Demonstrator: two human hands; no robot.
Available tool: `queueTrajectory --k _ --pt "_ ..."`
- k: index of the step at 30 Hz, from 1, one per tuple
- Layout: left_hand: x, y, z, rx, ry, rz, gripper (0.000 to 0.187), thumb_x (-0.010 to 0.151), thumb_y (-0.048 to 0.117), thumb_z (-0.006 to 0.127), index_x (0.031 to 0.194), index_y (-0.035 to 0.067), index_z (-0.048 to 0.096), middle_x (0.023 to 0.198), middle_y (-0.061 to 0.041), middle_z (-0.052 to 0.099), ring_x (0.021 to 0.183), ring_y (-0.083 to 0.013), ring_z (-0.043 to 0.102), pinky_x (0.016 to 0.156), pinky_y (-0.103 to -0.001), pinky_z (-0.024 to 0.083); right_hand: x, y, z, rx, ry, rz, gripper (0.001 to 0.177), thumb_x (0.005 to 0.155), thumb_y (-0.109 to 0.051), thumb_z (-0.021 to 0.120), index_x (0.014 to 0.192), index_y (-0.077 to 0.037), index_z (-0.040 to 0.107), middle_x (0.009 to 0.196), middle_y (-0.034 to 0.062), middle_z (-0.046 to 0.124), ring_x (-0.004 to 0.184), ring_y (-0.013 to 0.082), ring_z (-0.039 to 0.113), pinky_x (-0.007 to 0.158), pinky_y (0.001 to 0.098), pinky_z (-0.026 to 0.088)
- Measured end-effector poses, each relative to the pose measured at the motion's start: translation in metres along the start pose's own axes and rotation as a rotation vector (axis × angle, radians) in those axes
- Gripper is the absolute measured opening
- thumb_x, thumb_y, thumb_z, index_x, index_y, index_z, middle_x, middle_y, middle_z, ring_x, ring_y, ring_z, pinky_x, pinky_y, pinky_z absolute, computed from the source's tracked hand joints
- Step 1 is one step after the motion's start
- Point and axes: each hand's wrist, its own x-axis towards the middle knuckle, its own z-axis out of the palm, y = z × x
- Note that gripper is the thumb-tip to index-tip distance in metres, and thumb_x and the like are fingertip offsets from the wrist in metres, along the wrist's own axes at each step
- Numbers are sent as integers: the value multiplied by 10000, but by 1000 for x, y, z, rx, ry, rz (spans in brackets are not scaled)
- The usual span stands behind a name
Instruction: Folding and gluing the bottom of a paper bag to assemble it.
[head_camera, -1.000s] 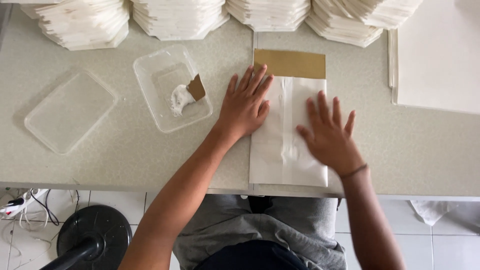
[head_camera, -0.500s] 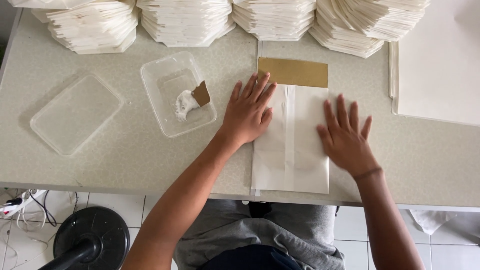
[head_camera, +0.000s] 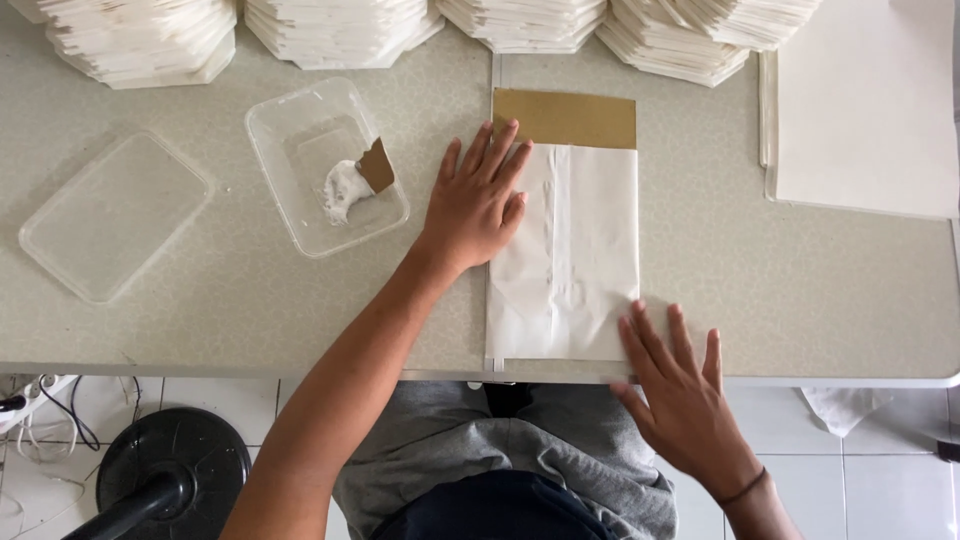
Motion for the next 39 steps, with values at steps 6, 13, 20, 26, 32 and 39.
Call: queueTrajectory --k 6,13,20,26,32,39 --pt "1 -1 1 8 -4 9 580 1070 384 427 1600 160 352 1689 -69 209 1559 -304 216 1228 -563 206 -40 -12 -18 -224 32 -136 798 1014 -601 301 1644 -153 105 1734 -8 55 1576 172 27 1221 503 -70" --pt "0 0 1 7 -4 12 573 1076 377 419 1604 169 341 1691 -61 213 1561 -300 208 1232 -561 195 -5 24 -36 9 54 -132 704 931 -405 511 1560 -149 324 1674 90 253 1546 229 199 1245 561 12" --pt "-1 -2 0 6 -5 19 576 1082 372 433 1610 169 329 1694 -59 205 1565 -293 207 1240 -550 196 50 20 1 -35 166 99 758 1026 -601 155 1633 -159 56 1708 34 -106 1568 290 -82 1195 664 -67" --pt "0 -1 -3 12 -4 13 569 1080 368 441 1605 170 350 1688 -61 223 1560 -299 222 1238 -549 204 20 3 8 -46 168 81 772 1031 -616 126 1636 -138 156 1729 -13 45 1585 289 23 1201 658 -41" --pt "-2 2 -8 2 -9 20 558 1085 352 465 1599 156 368 1682 -66 232 1555 -305 225 1232 -561 221 -16 -7 13 -114 177 37 750 1028 -564 240 1631 -119 199 1728 7 131 1594 272 85 1228 644 6" --pt "1 1 -10 1 -37 1 570 1084 368 445 1607 157 364 1687 -63 206 1560 -295 197 1242 -555 183 -50 -20 8 -160 75 42 786 953 -592 338 1623 -209 185 1748 10 65 1601 273 36 1178 663 20"
